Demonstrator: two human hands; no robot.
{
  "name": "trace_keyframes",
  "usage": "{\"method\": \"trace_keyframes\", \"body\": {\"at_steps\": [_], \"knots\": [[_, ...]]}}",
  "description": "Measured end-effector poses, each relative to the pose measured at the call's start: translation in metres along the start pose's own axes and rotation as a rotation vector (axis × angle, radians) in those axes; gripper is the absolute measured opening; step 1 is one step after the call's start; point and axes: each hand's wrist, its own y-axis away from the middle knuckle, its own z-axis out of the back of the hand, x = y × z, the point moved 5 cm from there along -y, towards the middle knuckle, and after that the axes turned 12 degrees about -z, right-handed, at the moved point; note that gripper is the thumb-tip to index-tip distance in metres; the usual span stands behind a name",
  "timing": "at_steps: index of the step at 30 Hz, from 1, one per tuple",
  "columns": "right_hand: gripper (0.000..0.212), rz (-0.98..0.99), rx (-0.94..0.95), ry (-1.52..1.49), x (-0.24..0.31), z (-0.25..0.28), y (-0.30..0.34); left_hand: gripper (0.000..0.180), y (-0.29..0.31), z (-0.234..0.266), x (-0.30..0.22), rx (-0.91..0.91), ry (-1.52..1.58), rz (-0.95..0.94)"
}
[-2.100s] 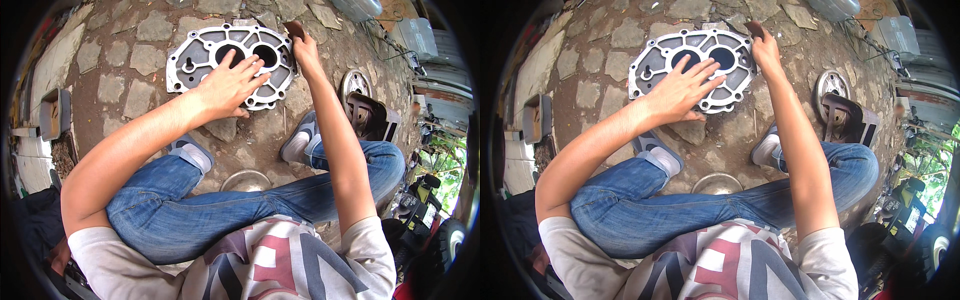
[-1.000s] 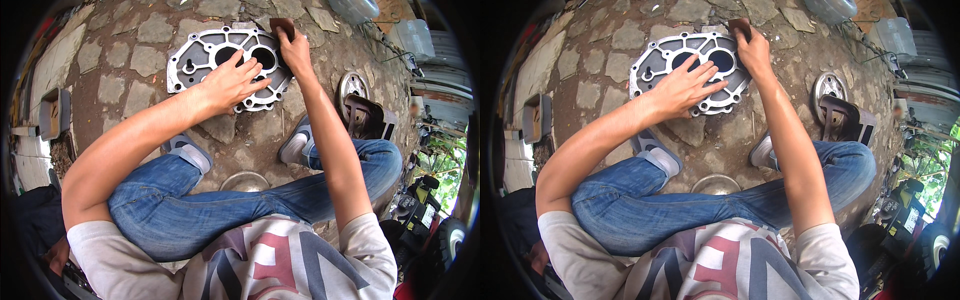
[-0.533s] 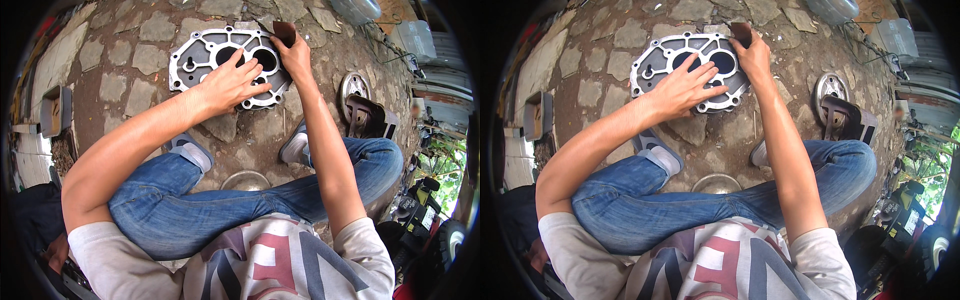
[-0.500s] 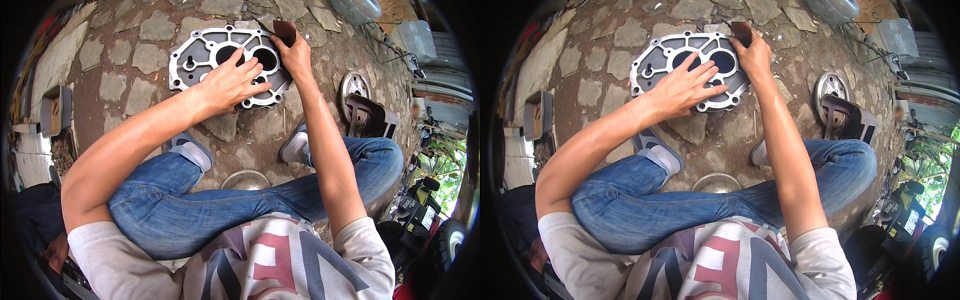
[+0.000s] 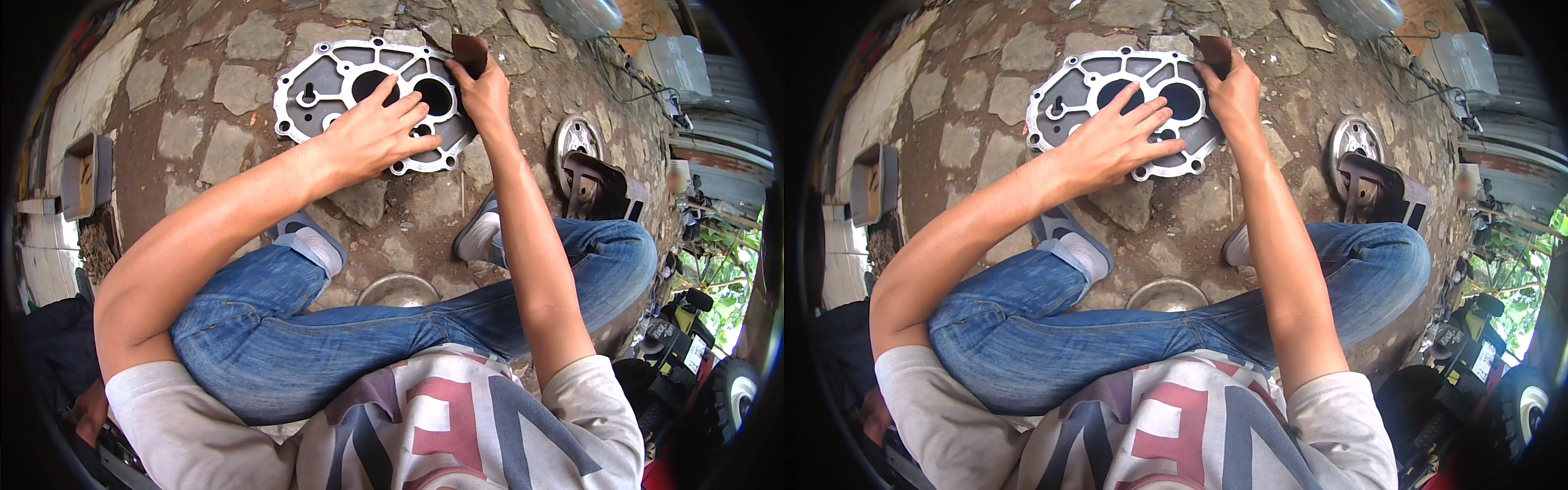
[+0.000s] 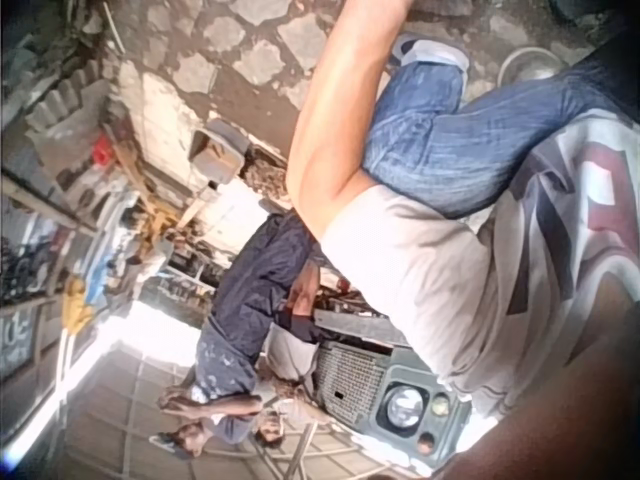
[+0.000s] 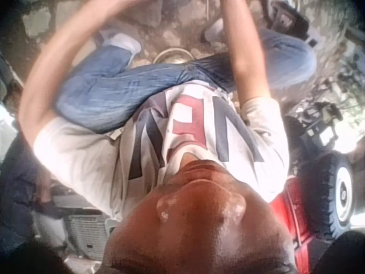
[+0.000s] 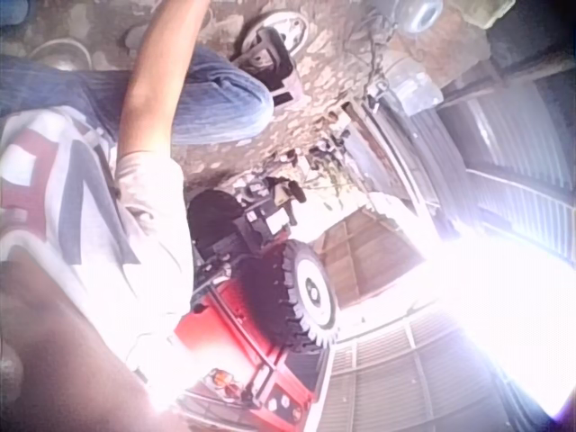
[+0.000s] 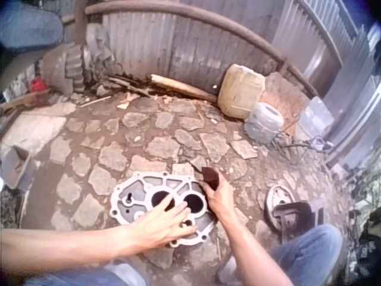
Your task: The person sits on the ground and uses a sanding block to smooth the surface of a metal engine part. They repeatedly rub the sanding block over the flat surfaces and edges of the part.
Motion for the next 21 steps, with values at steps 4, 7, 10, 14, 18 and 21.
{"method": "trace_keyframes", "body": {"at_steps": [4,7,10,14,18,21], "knots": [[0.040,-0.005,-0.001,-0.012,-0.004,0.001,-0.001,0.092,0.000,0.007,0.009,0.110,0.140,-0.049],[0.039,0.018,0.003,-0.035,0.000,0.000,0.001,0.094,0.002,0.007,0.012,0.111,0.167,-0.083],[0.035,0.076,-0.035,-0.034,-0.003,0.000,0.002,0.094,0.002,0.009,0.014,0.116,0.195,-0.091],[0.035,0.052,-0.076,-0.028,-0.012,0.006,-0.013,0.088,0.000,0.008,0.016,0.060,0.130,-0.117],[0.037,0.091,-0.128,-0.021,0.001,0.014,-0.019,0.088,-0.003,0.011,0.015,0.117,0.158,-0.096],[0.037,0.054,-0.017,0.088,-0.005,0.002,-0.021,0.086,-0.006,0.012,0.015,0.161,0.198,-0.086]]}}
